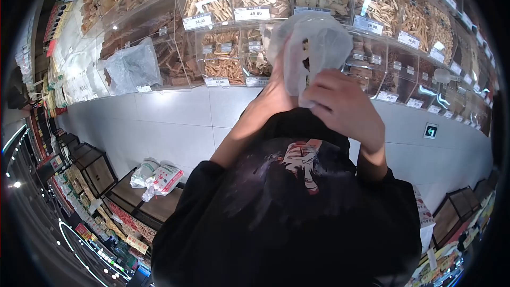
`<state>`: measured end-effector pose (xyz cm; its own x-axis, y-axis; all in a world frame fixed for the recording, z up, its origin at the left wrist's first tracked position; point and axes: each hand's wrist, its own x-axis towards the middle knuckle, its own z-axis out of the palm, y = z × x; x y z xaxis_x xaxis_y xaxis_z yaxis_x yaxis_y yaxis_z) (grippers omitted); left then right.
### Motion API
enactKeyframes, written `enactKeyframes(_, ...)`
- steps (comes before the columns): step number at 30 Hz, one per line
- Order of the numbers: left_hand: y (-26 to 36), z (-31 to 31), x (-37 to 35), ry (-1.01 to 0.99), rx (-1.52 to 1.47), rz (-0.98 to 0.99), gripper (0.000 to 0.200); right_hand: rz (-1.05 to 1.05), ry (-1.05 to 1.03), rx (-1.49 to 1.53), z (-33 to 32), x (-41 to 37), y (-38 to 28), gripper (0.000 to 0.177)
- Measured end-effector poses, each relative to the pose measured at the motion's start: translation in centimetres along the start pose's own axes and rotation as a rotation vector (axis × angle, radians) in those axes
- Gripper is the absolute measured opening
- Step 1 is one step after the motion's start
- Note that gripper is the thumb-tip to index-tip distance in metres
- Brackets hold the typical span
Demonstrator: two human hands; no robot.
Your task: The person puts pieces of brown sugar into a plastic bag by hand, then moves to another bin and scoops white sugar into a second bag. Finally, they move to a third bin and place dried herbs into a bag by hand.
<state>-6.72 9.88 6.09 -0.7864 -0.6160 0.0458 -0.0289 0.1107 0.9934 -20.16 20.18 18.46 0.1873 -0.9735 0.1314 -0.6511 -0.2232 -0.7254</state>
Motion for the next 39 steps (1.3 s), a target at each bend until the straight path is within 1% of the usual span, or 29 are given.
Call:
enactKeyframes(2,-1.1,1.6,1.7,-0.081,-0.189,-0.122,0.088,-0.147,0.005,-0.078,2.5,1.4,-0.2,0.011)
enactKeyframes(3,0.5,2.6,1.9,-0.031,-0.173,-0.183,0.079,-0.134,0.024,-0.063,2.5,1.7,-0.3,0.011)
enactKeyframes(5,-0.4,2.2,1.3,0.143,-0.385,-0.273,0.065,-0.117,0.060,-0.030,1.8,2.5,-0.8,0.012)
enactKeyframes(6,-3.7,0.9,1.0,0.265,-0.614,-0.291,0.061,-0.059,0.086,0.243,0.9,2.3,-0.5,0.015)
enactKeyframes(8,-3.7,-2.4,0.2,0.560,-0.686,-0.441,0.053,0.040,0.213,0.575,-0.7,1.0,0.5,0.017)
enactKeyframes(9,-0.3,-5.1,-0.8,0.720,-0.515,-0.578,0.049,0.101,0.288,0.741,-1.3,0.1,1.1,0.018)
enactKeyframes(10,2.1,-7.5,-2.3,0.867,-0.332,-0.710,0.047,0.178,0.269,0.854,-1.1,-1.0,2.6,0.019)
enactKeyframes(11,2.9,-9.2,-4.2,0.862,-0.466,-0.323,0.045,0.253,0.250,0.964,-0.1,-1.6,4.5,0.022)
enactKeyframes(13,3.6,-13.7,-7.5,1.002,-0.516,-0.399,0.041,0.629,0.190,1.035,5.1,-2.3,9.1,0.024)
enactKeyframes(14,4.9,-14.8,-8.7,1.028,-0.474,-0.422,0.040,0.768,0.172,1.063,8.5,-2.6,10.8,0.029)
enactKeyframes(15,4.9,-16.0,-9.9,0.950,-0.450,-0.437,0.040,0.905,0.148,1.088,12.2,-2.8,12.1,0.035)
enactKeyframes(17,3.6,-17.9,-11.7,0.802,-0.400,-0.449,0.039,1.155,0.117,1.348,19.3,-3.2,13.4,0.041)
enactKeyframes(18,2.8,-18.1,-12.1,0.773,-0.355,-0.458,0.041,1.246,0.113,1.437,22.0,-3.1,13.4,0.046)
enactKeyframes(20,-2.0,-20.2,-14.8,0.659,-0.028,-0.715,0.053,1.429,0.122,1.616,26.5,-2.5,13.1,0.058)
enactKeyframes(22,-1.2,-19.2,-13.3,0.394,0.131,-0.973,0.054,1.408,0.439,1.797,29.2,-2.7,13.8,0.058)
enactKeyframes(23,-1.6,-18.1,-12.3,0.238,0.121,-0.983,0.052,1.379,0.599,1.870,30.0,-2.8,14.2,0.058)
enactKeyframes(24,-2.1,-16.9,-11.3,0.083,0.111,-0.981,0.051,1.310,0.701,1.915,30.3,-2.8,14.2,0.049)
enactKeyframes(25,-7.1,-16.5,-12.6,-0.028,0.093,-0.869,0.050,1.300,0.739,1.918,30.3,-2.2,13.7,0.046)
enactKeyframes(26,-11.8,-15.7,-13.9,-0.090,0.273,-0.689,0.047,1.295,0.779,1.922,30.2,-1.6,12.6,0.042)
enactKeyframes(27,-14.9,-15.0,-14.8,-0.151,0.445,-0.499,0.043,1.288,0.823,1.924,30.3,-1.1,11.6,0.039)
enactKeyframes(30,-16.1,-13.8,-15.4,-0.077,0.145,-0.600,0.037,1.292,0.944,1.827,31.1,-1.2,9.0,0.032)
enactKeyframes(33,-15.8,-14.3,-16.1,0.024,-0.014,-0.729,0.030,1.297,0.857,1.560,28.3,-1.1,5.3,0.027)
enactKeyframes(34,-14.4,-15.2,-15.8,-0.001,-0.032,-0.701,0.030,1.175,0.898,1.379,27.2,-0.8,3.9,0.027)
enactKeyframes(36,-11.5,-17.5,-16.0,-0.050,-0.068,-0.649,0.030,0.944,1.006,1.125,25.2,0.9,2.6,0.033)
enactKeyframes(37,-11.9,-18.1,-16.9,0.052,-0.165,-0.702,0.031,0.823,1.047,0.999,23.8,1.9,1.9,0.036)
enactKeyframes(38,-12.8,-18.5,-17.9,0.157,-0.264,-0.747,0.032,0.752,1.000,0.913,22.0,3.1,1.8,0.044)
enactKeyframes(39,-13.3,-18.6,-18.5,0.265,-0.363,-0.791,0.033,0.654,0.994,0.886,20.3,4.6,2.2,0.045)
